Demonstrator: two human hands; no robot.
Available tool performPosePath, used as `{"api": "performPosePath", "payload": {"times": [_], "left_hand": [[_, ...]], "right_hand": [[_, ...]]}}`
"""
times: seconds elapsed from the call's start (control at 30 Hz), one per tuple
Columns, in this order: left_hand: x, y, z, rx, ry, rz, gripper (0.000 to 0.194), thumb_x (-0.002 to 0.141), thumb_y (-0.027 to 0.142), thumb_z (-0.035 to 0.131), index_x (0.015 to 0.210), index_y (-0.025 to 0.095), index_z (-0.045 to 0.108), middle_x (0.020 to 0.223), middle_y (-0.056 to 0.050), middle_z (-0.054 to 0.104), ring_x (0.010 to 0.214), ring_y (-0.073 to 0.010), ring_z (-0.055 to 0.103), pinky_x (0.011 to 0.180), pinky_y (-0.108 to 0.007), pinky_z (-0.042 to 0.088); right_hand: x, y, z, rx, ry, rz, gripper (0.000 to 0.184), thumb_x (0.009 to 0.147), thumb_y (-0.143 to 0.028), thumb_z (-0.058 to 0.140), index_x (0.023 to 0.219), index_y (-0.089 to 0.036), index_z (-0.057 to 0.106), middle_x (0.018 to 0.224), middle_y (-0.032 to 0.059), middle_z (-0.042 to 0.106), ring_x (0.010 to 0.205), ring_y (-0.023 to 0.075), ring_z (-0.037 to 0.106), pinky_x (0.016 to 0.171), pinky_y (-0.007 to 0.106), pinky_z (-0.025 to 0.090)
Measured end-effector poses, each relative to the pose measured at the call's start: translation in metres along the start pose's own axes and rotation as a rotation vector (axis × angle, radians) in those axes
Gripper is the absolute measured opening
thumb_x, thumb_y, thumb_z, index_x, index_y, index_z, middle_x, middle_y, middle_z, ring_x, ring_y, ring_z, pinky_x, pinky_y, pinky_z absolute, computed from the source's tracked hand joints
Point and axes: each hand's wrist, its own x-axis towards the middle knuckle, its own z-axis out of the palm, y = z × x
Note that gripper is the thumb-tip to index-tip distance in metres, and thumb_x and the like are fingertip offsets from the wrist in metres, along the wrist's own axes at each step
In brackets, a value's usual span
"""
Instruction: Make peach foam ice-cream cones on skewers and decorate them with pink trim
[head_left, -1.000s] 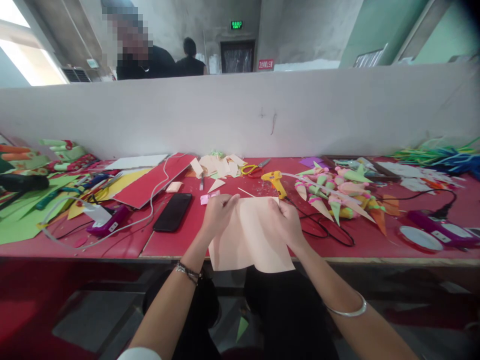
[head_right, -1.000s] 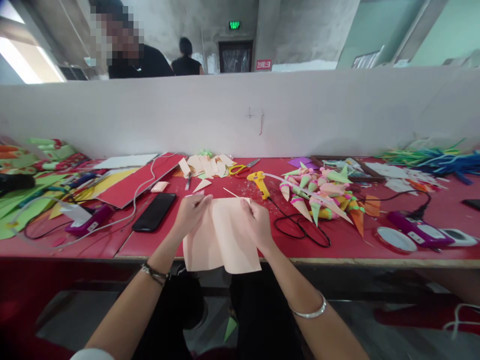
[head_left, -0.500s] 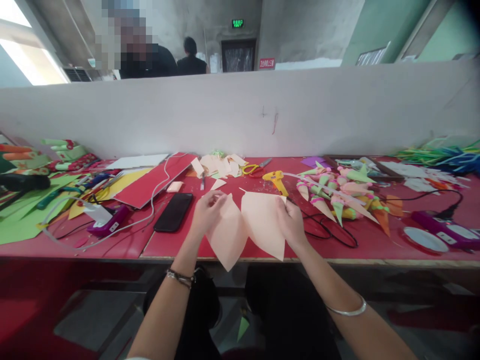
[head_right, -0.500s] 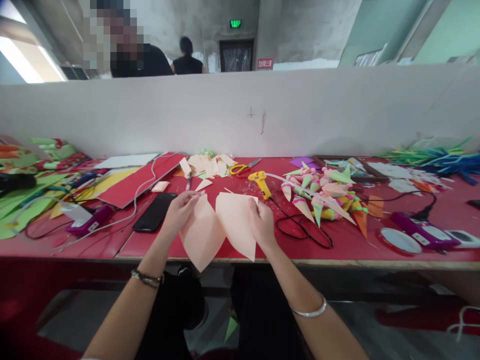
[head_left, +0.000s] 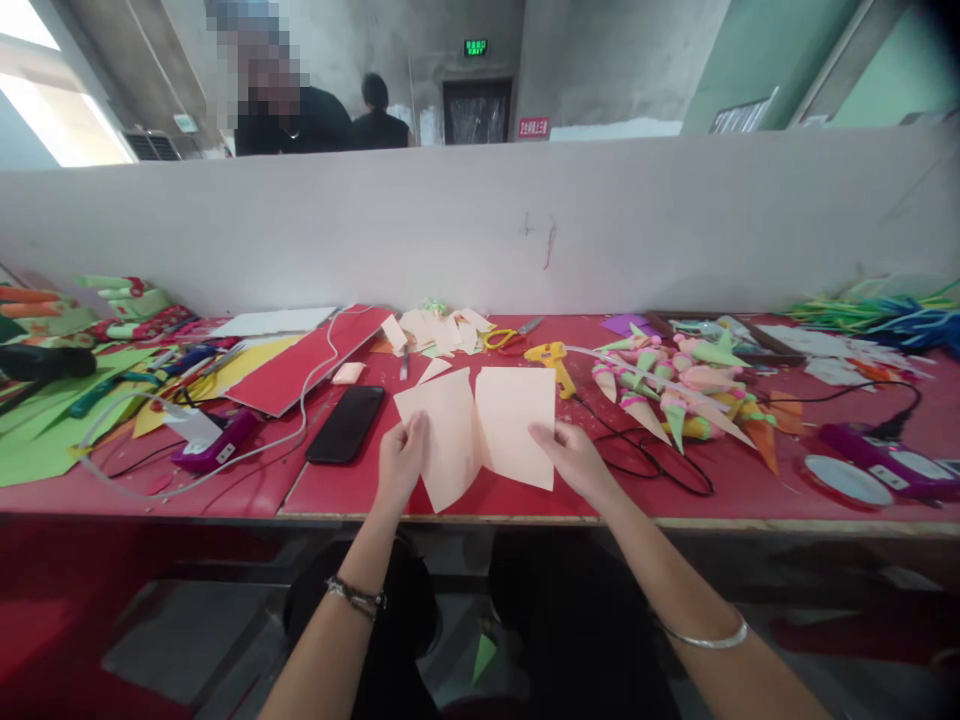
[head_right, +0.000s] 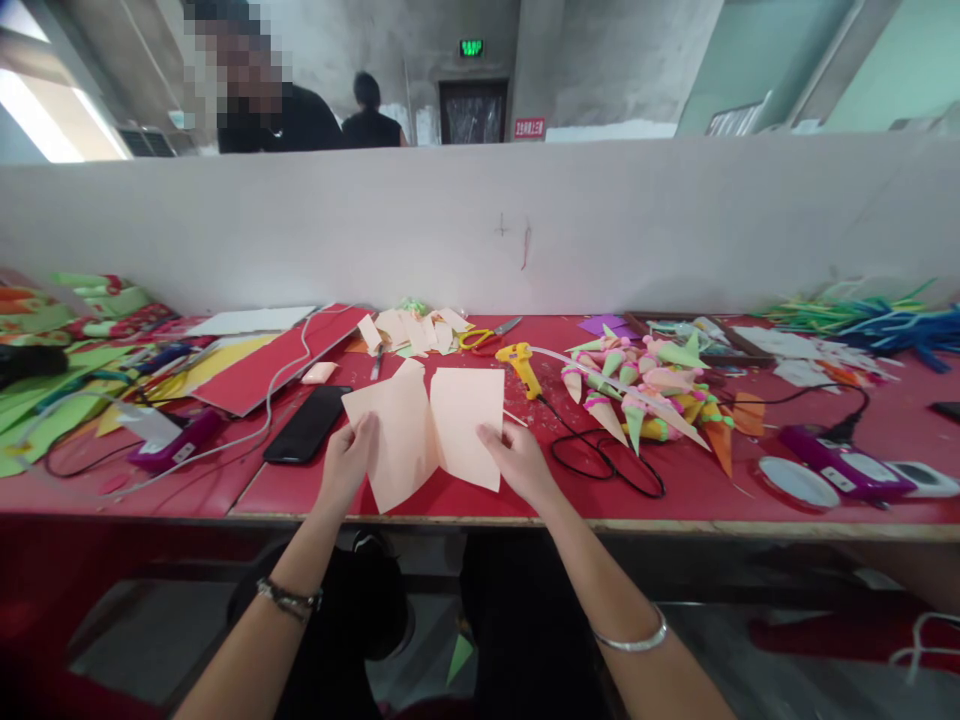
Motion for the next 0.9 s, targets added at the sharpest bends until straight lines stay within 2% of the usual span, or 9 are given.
{"api": "performPosePath", "payload": {"times": [0.2, 0.33, 0.43, 0.5, 0.67, 0.73, 0.8, 0.83, 0.9], "left_hand": [[0.007, 0.012, -0.006, 0.057, 0.033, 0.045, 0.043, 0.074, 0.050, 0.043, 0.050, 0.018, 0.027, 0.046, 0.006, 0.023, 0.044, -0.0055, 0.022, 0.041, -0.021, 0.015], [0.012, 0.016, -0.010, 0.026, 0.036, 0.021, 0.044, 0.072, 0.053, 0.044, 0.050, 0.017, 0.031, 0.045, 0.005, 0.028, 0.043, -0.0056, 0.025, 0.040, -0.020, 0.019], [0.020, 0.012, -0.025, -0.008, 0.183, -0.033, 0.045, 0.073, 0.056, 0.040, 0.052, 0.017, 0.038, 0.044, 0.004, 0.035, 0.042, -0.0068, 0.030, 0.039, -0.020, 0.022], [0.028, 0.006, -0.038, 0.077, 0.249, -0.028, 0.045, 0.074, 0.055, 0.039, 0.052, 0.016, 0.043, 0.044, 0.002, 0.040, 0.043, -0.0085, 0.035, 0.040, -0.020, 0.024], [0.051, -0.008, -0.051, 0.700, 0.097, 0.035, 0.035, 0.079, 0.039, 0.035, 0.067, 0.013, 0.056, 0.058, -0.007, 0.055, 0.060, -0.0198, 0.053, 0.053, -0.026, 0.035], [0.053, -0.008, -0.044, 0.925, 0.140, 0.098, 0.033, 0.078, 0.032, 0.037, 0.093, 0.010, 0.057, 0.085, -0.016, 0.061, 0.082, -0.0279, 0.056, 0.067, -0.034, 0.039], [0.049, -0.004, -0.031, 1.032, 0.190, 0.258, 0.048, 0.076, 0.027, 0.041, 0.119, 0.006, 0.042, 0.116, -0.023, 0.049, 0.105, -0.0331, 0.046, 0.083, -0.042, 0.035], [0.045, 0.000, -0.024, 1.034, 0.151, 0.351, 0.055, 0.076, 0.028, 0.043, 0.126, 0.006, 0.034, 0.126, -0.023, 0.040, 0.113, -0.0334, 0.039, 0.088, -0.044, 0.031], [0.034, 0.006, -0.007, 0.959, -0.157, 0.532, 0.057, 0.078, 0.031, 0.041, 0.130, 0.009, 0.030, 0.132, -0.017, 0.036, 0.122, -0.0276, 0.031, 0.097, -0.041, 0.025]], "right_hand": [[-0.002, -0.002, -0.006, -0.109, 0.174, -0.048, 0.041, 0.076, -0.051, 0.040, 0.052, -0.019, 0.030, 0.047, -0.0058, 0.025, 0.046, 0.0073, 0.027, 0.044, 0.022, 0.021], [-0.001, 0.000, -0.014, -0.021, 0.257, -0.014, 0.040, 0.073, -0.053, 0.043, 0.055, -0.019, 0.036, 0.048, -0.0054, 0.031, 0.047, 0.0083, 0.030, 0.045, 0.022, 0.025], [0.000, 0.004, -0.030, 0.082, 0.419, 0.009, 0.037, 0.071, -0.052, 0.046, 0.060, -0.017, 0.045, 0.055, -0.0027, 0.044, 0.053, 0.0106, 0.040, 0.051, 0.023, 0.034], [0.001, 0.007, -0.041, 0.036, 0.484, -0.022, 0.035, 0.072, -0.050, 0.045, 0.058, -0.018, 0.043, 0.054, -0.0028, 0.043, 0.053, 0.0104, 0.040, 0.050, 0.022, 0.034], [0.000, 0.016, -0.039, -0.143, 0.269, -0.005, 0.026, 0.074, -0.041, 0.045, 0.066, -0.017, 0.049, 0.057, -0.0021, 0.049, 0.054, 0.0114, 0.045, 0.049, 0.022, 0.034], [-0.002, 0.021, -0.028, -0.128, 0.188, 0.029, 0.023, 0.073, -0.037, 0.046, 0.082, -0.016, 0.051, 0.066, 0.0004, 0.056, 0.059, 0.0136, 0.051, 0.053, 0.024, 0.038], [-0.003, 0.027, -0.017, -0.104, 0.135, 0.081, 0.034, 0.073, -0.034, 0.046, 0.101, -0.016, 0.047, 0.070, 0.0021, 0.059, 0.056, 0.0145, 0.054, 0.051, 0.025, 0.040], [-0.003, 0.029, -0.013, -0.107, 0.110, 0.095, 0.041, 0.073, -0.033, 0.045, 0.110, -0.015, 0.042, 0.069, 0.0021, 0.060, 0.053, 0.0141, 0.053, 0.049, 0.024, 0.040], [-0.005, 0.030, -0.010, -0.155, 0.070, 0.100, 0.053, 0.073, -0.029, 0.045, 0.123, -0.014, 0.031, 0.065, 0.0004, 0.059, 0.047, 0.0125, 0.050, 0.045, 0.023, 0.038]]}}
